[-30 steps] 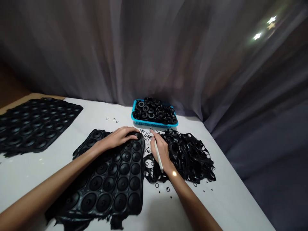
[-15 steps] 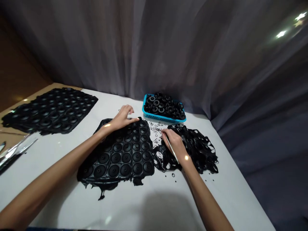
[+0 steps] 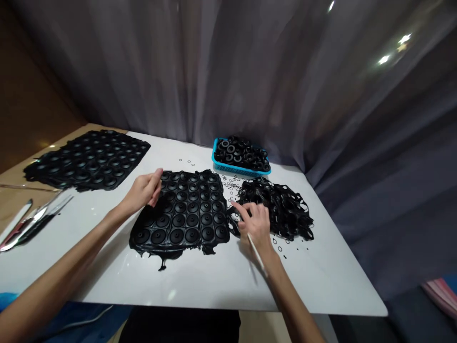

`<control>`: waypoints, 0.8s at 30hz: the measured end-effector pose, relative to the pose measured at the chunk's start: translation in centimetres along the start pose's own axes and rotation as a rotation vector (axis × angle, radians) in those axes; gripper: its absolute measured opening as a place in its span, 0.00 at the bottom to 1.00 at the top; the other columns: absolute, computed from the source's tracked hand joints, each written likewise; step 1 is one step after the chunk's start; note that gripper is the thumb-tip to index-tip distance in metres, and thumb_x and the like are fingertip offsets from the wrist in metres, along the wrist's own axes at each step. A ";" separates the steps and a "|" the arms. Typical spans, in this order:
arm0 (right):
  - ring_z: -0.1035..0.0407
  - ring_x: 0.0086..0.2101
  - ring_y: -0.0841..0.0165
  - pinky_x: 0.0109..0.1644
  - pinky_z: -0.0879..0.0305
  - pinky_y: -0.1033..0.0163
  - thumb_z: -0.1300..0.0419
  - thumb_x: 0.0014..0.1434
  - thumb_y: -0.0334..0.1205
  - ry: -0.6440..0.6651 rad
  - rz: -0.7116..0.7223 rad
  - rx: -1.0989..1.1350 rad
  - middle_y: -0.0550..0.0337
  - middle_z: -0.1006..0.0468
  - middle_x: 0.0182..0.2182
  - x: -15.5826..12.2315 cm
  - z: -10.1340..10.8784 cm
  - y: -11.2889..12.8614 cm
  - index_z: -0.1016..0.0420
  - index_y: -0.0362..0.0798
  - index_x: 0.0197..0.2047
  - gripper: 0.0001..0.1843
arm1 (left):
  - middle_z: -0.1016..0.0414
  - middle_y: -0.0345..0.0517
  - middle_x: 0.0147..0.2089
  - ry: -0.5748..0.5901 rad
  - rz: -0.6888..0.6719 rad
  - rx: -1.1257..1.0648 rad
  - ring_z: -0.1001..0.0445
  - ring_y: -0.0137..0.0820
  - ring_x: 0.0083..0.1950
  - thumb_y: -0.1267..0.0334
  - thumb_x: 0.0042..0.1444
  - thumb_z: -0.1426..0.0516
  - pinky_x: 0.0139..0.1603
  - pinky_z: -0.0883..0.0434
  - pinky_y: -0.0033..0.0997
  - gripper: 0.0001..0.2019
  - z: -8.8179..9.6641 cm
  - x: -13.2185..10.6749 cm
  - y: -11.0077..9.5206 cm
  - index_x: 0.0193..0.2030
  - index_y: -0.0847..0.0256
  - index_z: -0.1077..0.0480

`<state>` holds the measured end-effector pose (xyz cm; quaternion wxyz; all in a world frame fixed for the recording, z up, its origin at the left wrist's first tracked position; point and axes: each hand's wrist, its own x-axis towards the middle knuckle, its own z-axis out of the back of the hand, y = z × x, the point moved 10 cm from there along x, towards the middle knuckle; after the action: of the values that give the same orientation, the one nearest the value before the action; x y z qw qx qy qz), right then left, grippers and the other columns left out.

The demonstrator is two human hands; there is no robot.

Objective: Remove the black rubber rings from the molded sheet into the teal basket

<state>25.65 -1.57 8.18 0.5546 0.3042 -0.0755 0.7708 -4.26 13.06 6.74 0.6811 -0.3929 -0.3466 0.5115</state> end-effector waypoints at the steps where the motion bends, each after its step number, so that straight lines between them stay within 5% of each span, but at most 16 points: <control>1: 0.34 0.46 0.52 0.52 0.30 0.42 0.57 0.77 0.43 -0.008 -0.068 -0.016 0.44 0.26 0.49 -1.3 0.2 0.0 0.32 0.51 0.72 0.27 | 0.36 0.40 0.14 0.016 -0.030 0.089 0.32 0.31 0.18 0.34 0.71 0.55 0.28 0.30 0.31 0.34 0.2 -1.3 0.0 0.21 0.56 0.38; 3: 0.32 0.51 0.51 0.52 0.26 0.43 0.55 0.74 0.35 0.015 -0.122 0.019 0.42 0.28 0.55 -4.3 0.0 0.6 0.44 0.56 0.79 0.32 | 0.20 0.43 0.32 0.045 -0.108 0.149 0.23 0.35 0.30 0.37 0.72 0.53 0.39 0.23 0.34 0.26 0.7 -4.2 0.2 0.41 0.57 0.28; 5: 0.30 0.53 0.52 0.52 0.22 0.44 0.57 0.71 0.28 0.112 -0.071 0.118 0.44 0.28 0.57 -6.9 -1.2 2.3 0.50 0.61 0.80 0.38 | 0.18 0.48 0.50 0.096 -0.139 0.223 0.19 0.42 0.49 0.38 0.70 0.47 0.52 0.22 0.40 0.24 0.7 -7.7 1.6 0.60 0.53 0.29; 8: 0.28 0.56 0.51 0.55 0.21 0.44 0.54 0.74 0.32 0.167 -0.077 0.150 0.46 0.27 0.59 -8.8 -2.4 3.5 0.47 0.60 0.79 0.34 | 0.26 0.49 0.66 0.050 -0.132 0.373 0.29 0.51 0.68 0.37 0.65 0.41 0.68 0.29 0.53 0.27 0.9 -12.6 4.8 0.66 0.44 0.29; 11: 0.27 0.55 0.49 0.52 0.20 0.43 0.48 0.75 0.41 0.117 -0.099 0.086 0.43 0.26 0.57 -7.7 -2.6 3.8 0.38 0.53 0.73 0.25 | 0.32 0.47 0.71 -0.042 -0.168 0.404 0.34 0.55 0.72 0.35 0.61 0.38 0.72 0.33 0.59 0.30 1.0 -15.6 7.2 0.66 0.39 0.27; 17: 0.26 0.48 0.54 0.49 0.22 0.46 0.52 0.74 0.32 0.091 -0.085 0.145 0.48 0.24 0.51 -3.3 -2.3 5.3 0.27 0.51 0.50 0.13 | 0.28 0.49 0.68 -0.112 -0.246 0.183 0.28 0.52 0.68 0.41 0.68 0.42 0.67 0.25 0.52 0.19 1.0 -14.9 6.2 0.51 0.47 0.17; 20: 0.26 0.49 0.57 0.52 0.22 0.47 0.54 0.72 0.27 0.167 -0.055 0.250 0.51 0.23 0.49 -2.9 -2.7 6.7 0.27 0.52 0.51 0.16 | 0.24 0.52 0.65 -0.122 -0.225 0.045 0.24 0.52 0.66 0.41 0.67 0.42 0.61 0.20 0.48 0.19 0.9 -14.0 5.0 0.50 0.51 0.17; 24: 0.27 0.56 0.58 0.59 0.23 0.50 0.52 0.68 0.23 0.269 -0.030 0.284 0.50 0.23 0.52 -3.9 -3.2 7.2 0.29 0.51 0.61 0.25 | 0.22 0.50 0.64 -0.087 -0.287 0.091 0.30 0.50 0.72 0.45 0.69 0.42 0.72 0.30 0.54 0.17 0.9 -13.2 3.7 0.55 0.49 0.20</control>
<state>18.67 -5.98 5.03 0.5229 0.2747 0.1133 0.7990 -9.77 1.02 2.91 0.7489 -0.2855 -0.4046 0.4404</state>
